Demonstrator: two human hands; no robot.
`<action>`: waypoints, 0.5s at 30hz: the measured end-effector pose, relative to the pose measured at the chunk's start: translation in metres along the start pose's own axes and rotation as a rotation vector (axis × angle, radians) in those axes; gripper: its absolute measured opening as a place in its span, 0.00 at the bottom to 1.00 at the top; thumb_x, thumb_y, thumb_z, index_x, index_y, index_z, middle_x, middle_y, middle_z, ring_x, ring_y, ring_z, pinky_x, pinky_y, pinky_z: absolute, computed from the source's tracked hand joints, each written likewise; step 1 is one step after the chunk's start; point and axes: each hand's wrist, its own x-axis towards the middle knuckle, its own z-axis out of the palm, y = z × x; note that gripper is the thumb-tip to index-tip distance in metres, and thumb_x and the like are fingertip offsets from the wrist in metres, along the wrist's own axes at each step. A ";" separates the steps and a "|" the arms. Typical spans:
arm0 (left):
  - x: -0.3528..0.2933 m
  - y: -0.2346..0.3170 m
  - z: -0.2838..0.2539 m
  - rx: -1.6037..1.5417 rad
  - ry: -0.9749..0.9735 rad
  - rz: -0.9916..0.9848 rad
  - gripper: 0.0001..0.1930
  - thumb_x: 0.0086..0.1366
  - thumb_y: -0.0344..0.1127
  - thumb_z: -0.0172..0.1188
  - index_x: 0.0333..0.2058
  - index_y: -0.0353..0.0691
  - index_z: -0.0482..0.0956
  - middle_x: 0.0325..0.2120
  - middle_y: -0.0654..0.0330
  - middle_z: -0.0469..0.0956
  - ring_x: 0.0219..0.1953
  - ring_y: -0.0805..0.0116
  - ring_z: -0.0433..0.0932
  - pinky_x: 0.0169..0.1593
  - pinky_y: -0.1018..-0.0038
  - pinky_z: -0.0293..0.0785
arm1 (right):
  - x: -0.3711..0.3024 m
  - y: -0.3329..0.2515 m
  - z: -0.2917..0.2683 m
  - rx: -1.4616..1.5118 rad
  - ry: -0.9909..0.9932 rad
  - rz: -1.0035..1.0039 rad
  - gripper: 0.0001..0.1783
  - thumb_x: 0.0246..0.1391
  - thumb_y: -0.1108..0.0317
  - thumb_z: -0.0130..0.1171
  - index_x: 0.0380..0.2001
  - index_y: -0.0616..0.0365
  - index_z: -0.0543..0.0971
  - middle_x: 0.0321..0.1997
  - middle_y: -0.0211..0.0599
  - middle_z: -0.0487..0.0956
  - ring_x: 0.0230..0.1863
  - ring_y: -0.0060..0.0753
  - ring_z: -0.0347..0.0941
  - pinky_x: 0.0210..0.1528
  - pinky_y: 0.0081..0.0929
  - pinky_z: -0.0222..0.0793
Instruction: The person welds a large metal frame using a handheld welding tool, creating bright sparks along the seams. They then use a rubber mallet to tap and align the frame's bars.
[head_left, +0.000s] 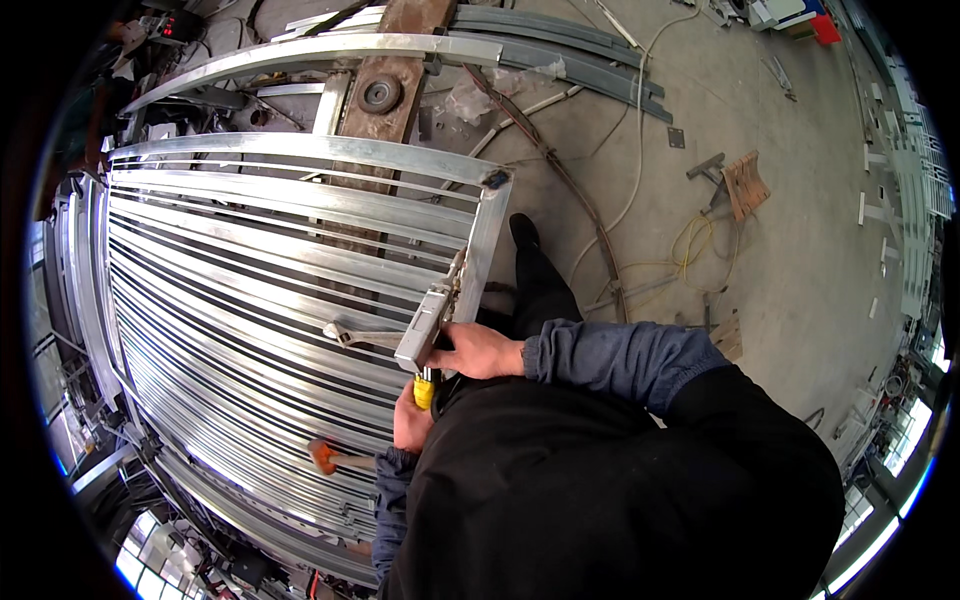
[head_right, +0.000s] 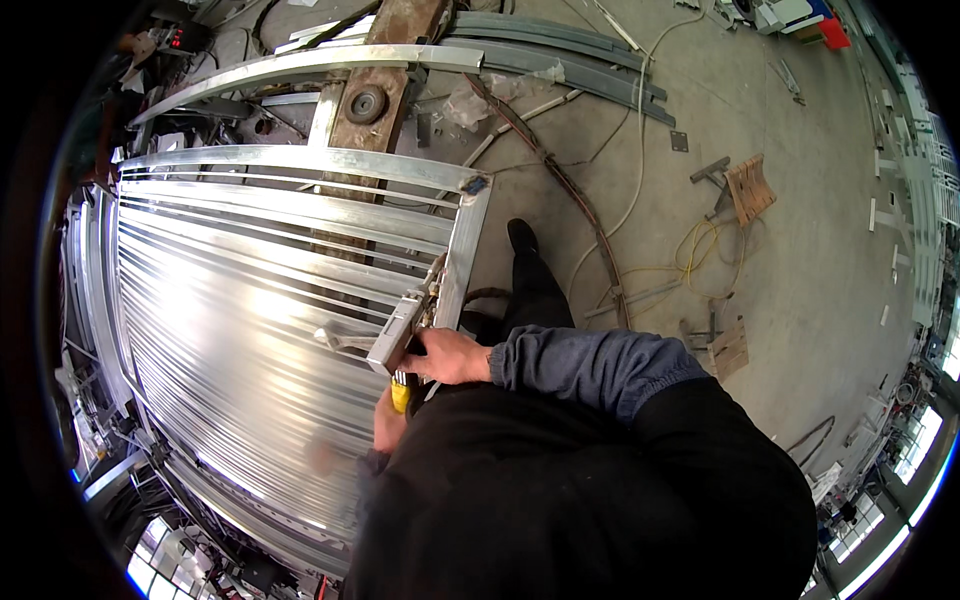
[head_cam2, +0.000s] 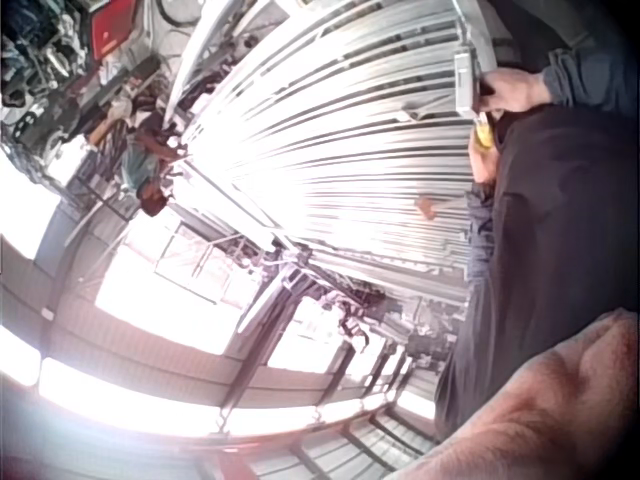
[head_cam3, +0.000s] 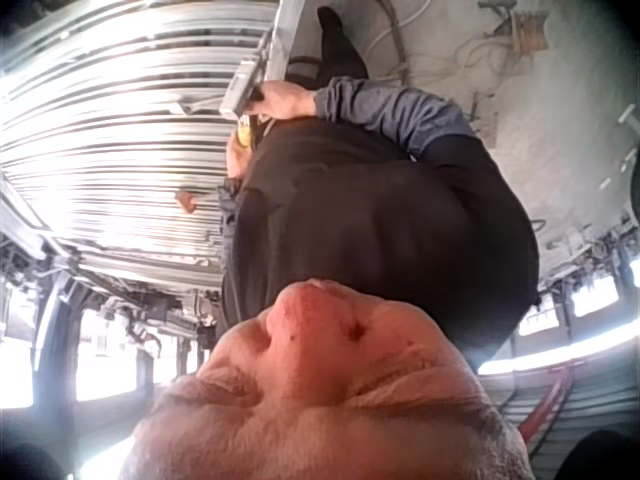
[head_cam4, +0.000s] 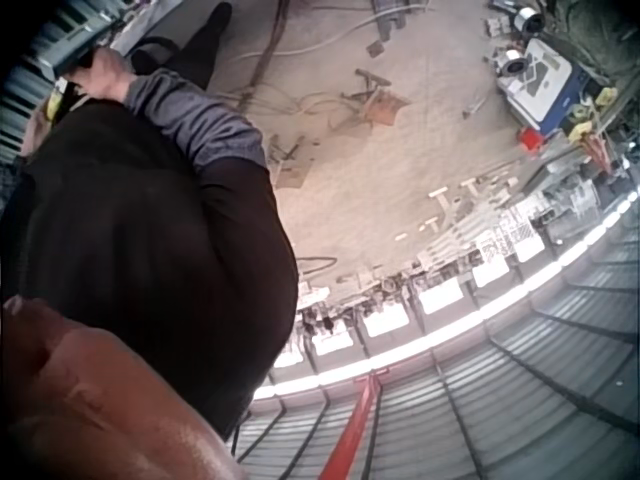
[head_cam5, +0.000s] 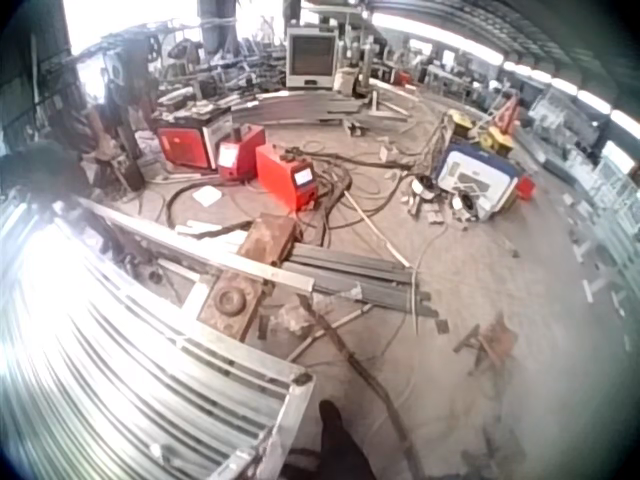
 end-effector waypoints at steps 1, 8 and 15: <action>0.000 -0.001 0.000 -0.005 -0.001 -0.005 0.23 0.65 0.30 0.76 0.54 0.31 0.78 0.46 0.63 0.86 0.45 0.76 0.82 0.53 0.73 0.79 | 0.000 -0.001 0.000 -0.012 -0.010 0.021 0.35 0.68 0.39 0.64 0.59 0.62 0.80 0.52 0.56 0.88 0.57 0.61 0.83 0.59 0.45 0.78; 0.006 -0.009 -0.002 0.008 -0.022 -0.009 0.23 0.66 0.31 0.76 0.56 0.31 0.78 0.46 0.63 0.86 0.45 0.75 0.82 0.53 0.72 0.79 | 0.003 0.006 -0.001 -0.095 -0.030 0.115 0.32 0.69 0.43 0.65 0.59 0.63 0.80 0.53 0.57 0.87 0.57 0.62 0.82 0.59 0.44 0.77; 0.007 -0.008 -0.002 0.024 -0.033 -0.007 0.23 0.66 0.30 0.75 0.56 0.31 0.78 0.46 0.62 0.86 0.45 0.75 0.82 0.52 0.72 0.80 | 0.003 0.005 -0.003 -0.086 -0.024 0.102 0.33 0.69 0.42 0.64 0.58 0.63 0.80 0.52 0.58 0.87 0.57 0.62 0.83 0.59 0.44 0.77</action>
